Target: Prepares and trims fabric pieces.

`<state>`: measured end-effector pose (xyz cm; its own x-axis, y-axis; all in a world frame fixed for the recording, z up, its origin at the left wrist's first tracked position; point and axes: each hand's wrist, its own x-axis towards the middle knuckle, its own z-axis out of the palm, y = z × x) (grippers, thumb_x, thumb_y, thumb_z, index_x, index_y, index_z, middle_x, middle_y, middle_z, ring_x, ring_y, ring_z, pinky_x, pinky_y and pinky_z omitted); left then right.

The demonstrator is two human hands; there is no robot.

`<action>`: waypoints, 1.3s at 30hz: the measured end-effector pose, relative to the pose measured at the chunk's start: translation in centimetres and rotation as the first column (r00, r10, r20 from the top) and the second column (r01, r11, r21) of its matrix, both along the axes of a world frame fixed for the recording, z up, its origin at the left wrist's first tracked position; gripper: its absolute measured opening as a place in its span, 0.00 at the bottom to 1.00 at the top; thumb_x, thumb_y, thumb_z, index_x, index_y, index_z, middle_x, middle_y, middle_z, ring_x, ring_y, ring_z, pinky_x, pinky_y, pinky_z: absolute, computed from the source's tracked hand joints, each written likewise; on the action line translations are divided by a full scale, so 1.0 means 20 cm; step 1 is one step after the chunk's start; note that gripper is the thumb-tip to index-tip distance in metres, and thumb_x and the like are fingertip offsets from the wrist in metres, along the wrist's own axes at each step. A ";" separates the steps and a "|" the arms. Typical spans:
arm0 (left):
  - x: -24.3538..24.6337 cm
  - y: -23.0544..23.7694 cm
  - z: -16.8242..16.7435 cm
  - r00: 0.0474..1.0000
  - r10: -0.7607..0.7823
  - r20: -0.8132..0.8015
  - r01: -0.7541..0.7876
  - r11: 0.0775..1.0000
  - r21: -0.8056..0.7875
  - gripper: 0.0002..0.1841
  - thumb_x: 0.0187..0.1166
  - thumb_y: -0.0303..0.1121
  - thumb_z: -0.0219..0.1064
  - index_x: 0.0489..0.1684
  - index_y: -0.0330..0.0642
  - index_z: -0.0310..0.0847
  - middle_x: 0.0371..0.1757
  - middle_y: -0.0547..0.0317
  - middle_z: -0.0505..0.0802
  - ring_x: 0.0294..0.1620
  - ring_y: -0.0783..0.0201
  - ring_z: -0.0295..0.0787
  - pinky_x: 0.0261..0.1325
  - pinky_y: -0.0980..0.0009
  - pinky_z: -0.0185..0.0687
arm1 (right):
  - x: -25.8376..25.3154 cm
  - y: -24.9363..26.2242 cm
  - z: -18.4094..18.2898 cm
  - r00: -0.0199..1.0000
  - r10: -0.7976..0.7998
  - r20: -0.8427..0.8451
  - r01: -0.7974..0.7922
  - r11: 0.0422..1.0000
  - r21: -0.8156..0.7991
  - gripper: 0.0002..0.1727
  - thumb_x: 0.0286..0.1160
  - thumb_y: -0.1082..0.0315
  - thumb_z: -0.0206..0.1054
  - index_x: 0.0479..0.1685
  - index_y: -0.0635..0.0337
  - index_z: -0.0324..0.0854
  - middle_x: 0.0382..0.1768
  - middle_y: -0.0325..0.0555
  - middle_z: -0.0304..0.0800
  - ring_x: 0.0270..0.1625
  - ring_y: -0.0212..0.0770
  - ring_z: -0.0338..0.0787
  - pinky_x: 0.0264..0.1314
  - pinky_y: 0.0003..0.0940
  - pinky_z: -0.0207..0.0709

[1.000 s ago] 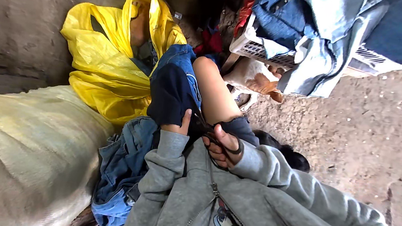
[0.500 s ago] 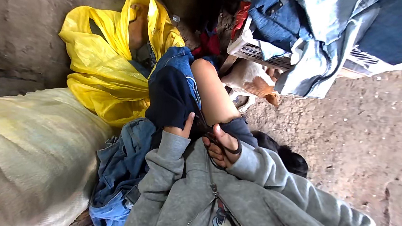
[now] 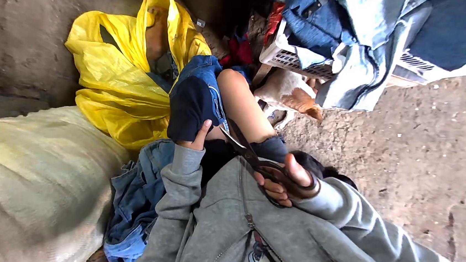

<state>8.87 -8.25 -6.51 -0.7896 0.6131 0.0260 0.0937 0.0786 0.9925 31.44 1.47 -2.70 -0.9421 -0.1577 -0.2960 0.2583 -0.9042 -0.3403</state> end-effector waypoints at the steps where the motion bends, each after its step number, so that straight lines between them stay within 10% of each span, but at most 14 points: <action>1: -0.01 0.00 -0.01 1.000 -0.002 -0.028 0.002 1.000 0.028 0.19 0.70 0.25 0.74 0.53 0.15 0.80 0.51 0.50 0.92 0.57 0.80 0.85 0.67 0.80 0.78 | 0.00 -0.01 0.00 1.000 -0.002 -0.002 0.002 1.000 -0.021 0.40 0.51 0.16 0.65 0.40 0.44 0.81 0.14 0.22 0.75 0.14 0.20 0.78 0.16 0.15 0.73; 8: -0.02 0.03 -0.08 0.967 0.087 -0.239 -0.098 0.995 -0.033 0.24 0.79 0.33 0.67 0.53 0.09 0.79 0.50 0.33 0.91 0.55 0.72 0.87 0.65 0.78 0.77 | -0.02 -0.02 -0.04 0.999 0.021 -0.024 -0.023 0.997 -0.079 0.39 0.53 0.17 0.65 0.39 0.44 0.81 0.14 0.22 0.76 0.15 0.20 0.81 0.16 0.16 0.75; 19: 0.02 -0.02 0.02 0.971 0.234 -0.047 -0.239 0.956 -0.171 0.23 0.80 0.26 0.67 0.66 0.15 0.70 0.57 0.48 0.90 0.60 0.77 0.86 0.68 0.78 0.78 | -0.08 -0.04 -0.02 0.999 0.048 -0.014 -0.050 0.986 -0.158 0.39 0.52 0.17 0.67 0.37 0.45 0.80 0.13 0.23 0.75 0.13 0.20 0.79 0.14 0.16 0.73; 39: 0.24 0.08 0.10 0.955 0.297 -0.002 -0.283 0.907 -0.311 0.24 0.79 0.27 0.67 0.66 0.13 0.72 0.63 0.33 0.87 0.67 0.68 0.81 0.74 0.77 0.70 | -0.28 -0.09 0.03 0.937 -0.127 0.325 0.056 0.974 0.219 0.41 0.53 0.16 0.63 0.37 0.47 0.73 0.13 0.23 0.68 0.12 0.19 0.71 0.14 0.14 0.66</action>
